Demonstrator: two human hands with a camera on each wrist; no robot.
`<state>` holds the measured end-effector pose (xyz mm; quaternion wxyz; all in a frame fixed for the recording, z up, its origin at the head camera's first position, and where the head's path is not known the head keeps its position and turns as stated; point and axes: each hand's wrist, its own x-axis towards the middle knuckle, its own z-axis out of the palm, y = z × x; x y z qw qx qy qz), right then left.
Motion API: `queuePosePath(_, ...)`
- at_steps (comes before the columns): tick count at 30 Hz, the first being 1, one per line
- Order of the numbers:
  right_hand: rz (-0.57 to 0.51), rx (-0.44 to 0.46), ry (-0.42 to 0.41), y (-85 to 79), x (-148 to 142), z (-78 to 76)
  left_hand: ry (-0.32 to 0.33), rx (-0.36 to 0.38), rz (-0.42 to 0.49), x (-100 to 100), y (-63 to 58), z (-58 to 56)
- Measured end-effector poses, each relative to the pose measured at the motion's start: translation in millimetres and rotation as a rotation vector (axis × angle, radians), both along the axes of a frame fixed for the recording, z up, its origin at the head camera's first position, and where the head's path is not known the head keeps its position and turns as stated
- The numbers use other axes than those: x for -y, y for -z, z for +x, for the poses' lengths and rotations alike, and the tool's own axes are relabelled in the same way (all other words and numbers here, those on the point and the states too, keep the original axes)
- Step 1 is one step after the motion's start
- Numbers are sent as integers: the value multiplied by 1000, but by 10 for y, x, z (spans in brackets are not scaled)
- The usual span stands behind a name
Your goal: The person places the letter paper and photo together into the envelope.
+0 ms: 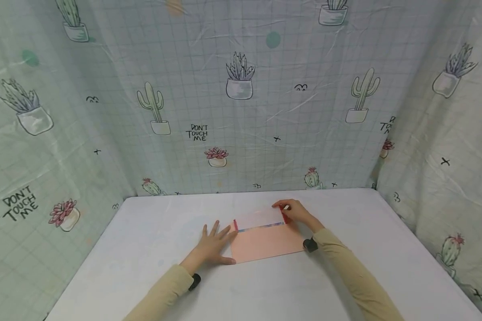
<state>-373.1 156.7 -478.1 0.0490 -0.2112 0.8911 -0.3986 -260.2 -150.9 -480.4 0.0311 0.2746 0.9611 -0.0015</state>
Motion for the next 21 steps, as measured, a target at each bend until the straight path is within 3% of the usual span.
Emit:
queuePosePath(9,3,26,-61,19,-47,-38,-23,18,9,-16,-7,-1)
queuePosePath(16,67,-10,-119,27,-79,-42,-22,12,9,-19,-23,-9)
queuePosePath(21,84,39,-147,5,-81,5,-15,3,5,-9,5,-16)
